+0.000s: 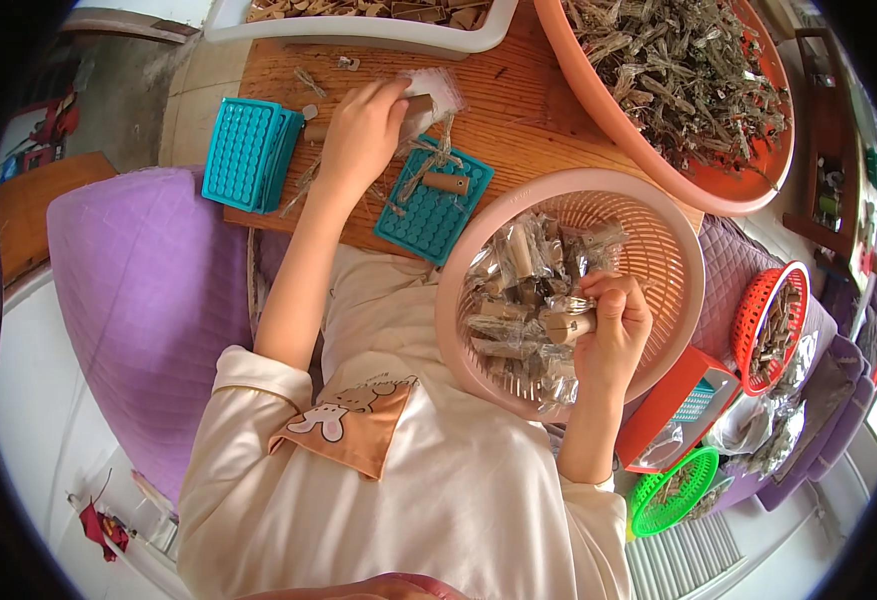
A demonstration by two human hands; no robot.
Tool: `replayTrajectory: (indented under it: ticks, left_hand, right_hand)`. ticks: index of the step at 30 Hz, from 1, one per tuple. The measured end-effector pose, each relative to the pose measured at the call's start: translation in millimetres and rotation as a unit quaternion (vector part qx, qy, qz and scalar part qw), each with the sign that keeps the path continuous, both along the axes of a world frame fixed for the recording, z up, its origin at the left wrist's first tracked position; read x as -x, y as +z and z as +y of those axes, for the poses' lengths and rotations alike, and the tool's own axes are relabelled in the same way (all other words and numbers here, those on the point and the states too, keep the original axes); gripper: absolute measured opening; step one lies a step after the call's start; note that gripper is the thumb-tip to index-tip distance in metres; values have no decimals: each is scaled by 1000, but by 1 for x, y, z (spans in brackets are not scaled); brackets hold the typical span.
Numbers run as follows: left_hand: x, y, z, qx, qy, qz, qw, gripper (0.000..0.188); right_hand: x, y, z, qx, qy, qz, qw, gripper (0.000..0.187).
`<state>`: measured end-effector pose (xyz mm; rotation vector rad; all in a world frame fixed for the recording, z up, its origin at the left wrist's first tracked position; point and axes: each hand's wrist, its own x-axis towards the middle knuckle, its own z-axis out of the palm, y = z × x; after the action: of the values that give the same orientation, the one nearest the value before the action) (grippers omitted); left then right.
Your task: The person sits at a table and packs dried herbs into small clear plastic bags. They pick up a bundle of herbs, place it into a bag, and seal it before placing the finished package into a pink basket. The process is repeated continuously with multiple bundles.
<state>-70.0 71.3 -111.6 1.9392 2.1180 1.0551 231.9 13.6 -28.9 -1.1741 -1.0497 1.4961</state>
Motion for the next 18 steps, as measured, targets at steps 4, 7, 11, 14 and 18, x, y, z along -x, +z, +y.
replayTrajectory:
  ticks: [4, 7, 11, 14, 18]
  left_hand:
    - [-1, -4, 12, 77, -50, 67, 994, 14]
    - [-7, 13, 9, 209, -42, 28, 977, 13]
    - [-6, -1, 4, 140, 1, -53, 989, 15]
    - [-4, -12, 8, 50, 35, 63, 996, 18]
    - [3, -15, 13, 104, 37, 45, 993, 19]
  right_hand:
    - [2, 0, -3, -10, -4, -15, 1000, 32]
    - [-4, -4, -2, -18, -22, -30, 999, 31]
    - [-2, -2, 1, 12, -20, -9, 1000, 29]
    - [0, -4, 2, 6, -4, -11, 1000, 27]
    - [1, -4, 2, -4, 9, -35, 999, 25]
